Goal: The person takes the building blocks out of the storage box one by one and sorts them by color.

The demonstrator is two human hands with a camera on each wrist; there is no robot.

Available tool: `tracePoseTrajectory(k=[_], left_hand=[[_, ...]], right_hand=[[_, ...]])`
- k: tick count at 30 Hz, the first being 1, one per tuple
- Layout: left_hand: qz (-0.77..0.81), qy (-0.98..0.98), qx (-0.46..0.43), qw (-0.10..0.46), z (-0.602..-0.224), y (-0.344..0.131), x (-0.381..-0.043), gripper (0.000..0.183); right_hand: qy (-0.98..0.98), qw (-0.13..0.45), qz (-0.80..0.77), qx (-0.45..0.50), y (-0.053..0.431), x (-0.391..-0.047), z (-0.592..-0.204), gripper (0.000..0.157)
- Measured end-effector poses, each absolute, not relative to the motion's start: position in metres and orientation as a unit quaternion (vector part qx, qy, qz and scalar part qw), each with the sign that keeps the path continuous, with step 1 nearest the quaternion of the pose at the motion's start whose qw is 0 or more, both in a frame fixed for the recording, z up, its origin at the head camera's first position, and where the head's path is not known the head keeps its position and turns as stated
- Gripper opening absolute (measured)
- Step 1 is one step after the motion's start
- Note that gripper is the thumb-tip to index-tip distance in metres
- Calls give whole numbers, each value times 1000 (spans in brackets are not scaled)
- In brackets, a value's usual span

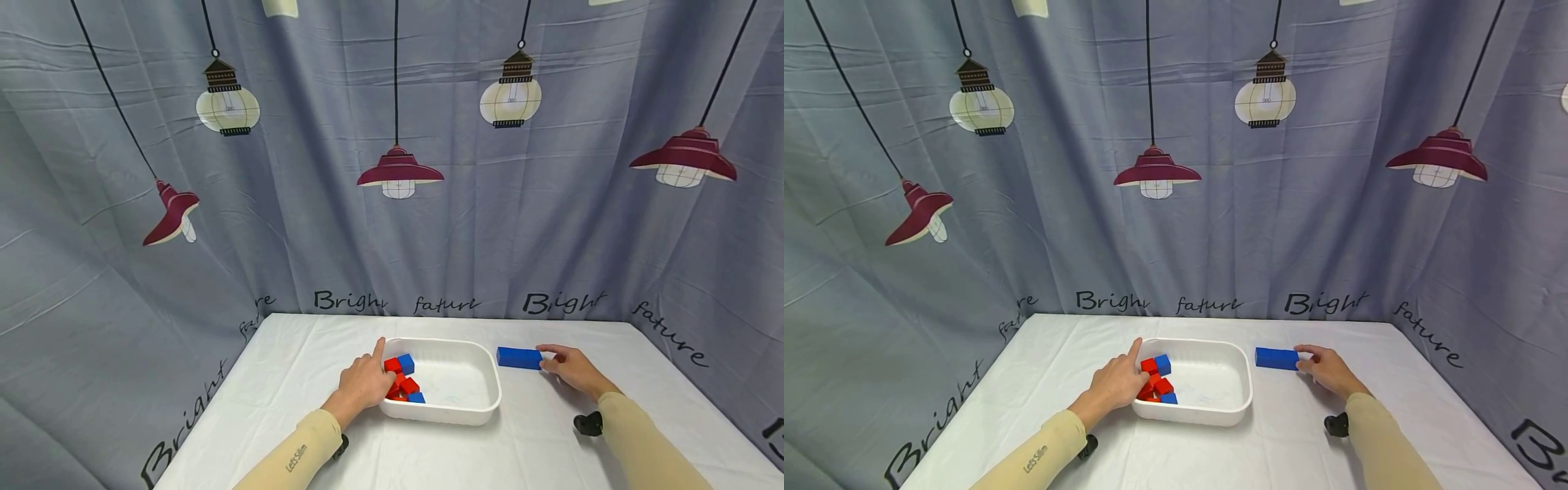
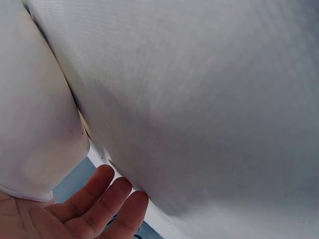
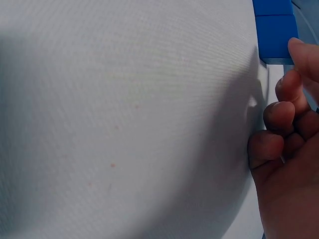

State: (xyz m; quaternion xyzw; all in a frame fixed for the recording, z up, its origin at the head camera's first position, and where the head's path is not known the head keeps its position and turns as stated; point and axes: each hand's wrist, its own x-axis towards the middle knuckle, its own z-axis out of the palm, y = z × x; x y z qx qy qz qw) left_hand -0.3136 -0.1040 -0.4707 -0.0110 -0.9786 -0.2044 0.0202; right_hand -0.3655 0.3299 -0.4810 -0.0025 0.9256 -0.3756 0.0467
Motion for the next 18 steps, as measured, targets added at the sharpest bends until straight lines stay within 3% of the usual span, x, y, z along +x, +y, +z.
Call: tracePoseTrajectory(k=[18], left_hand=[[-203,-979,-10,19,-472,-104,-314,75]], right_hand=[[921,40,-385,-55,312,-367,-459,61]])
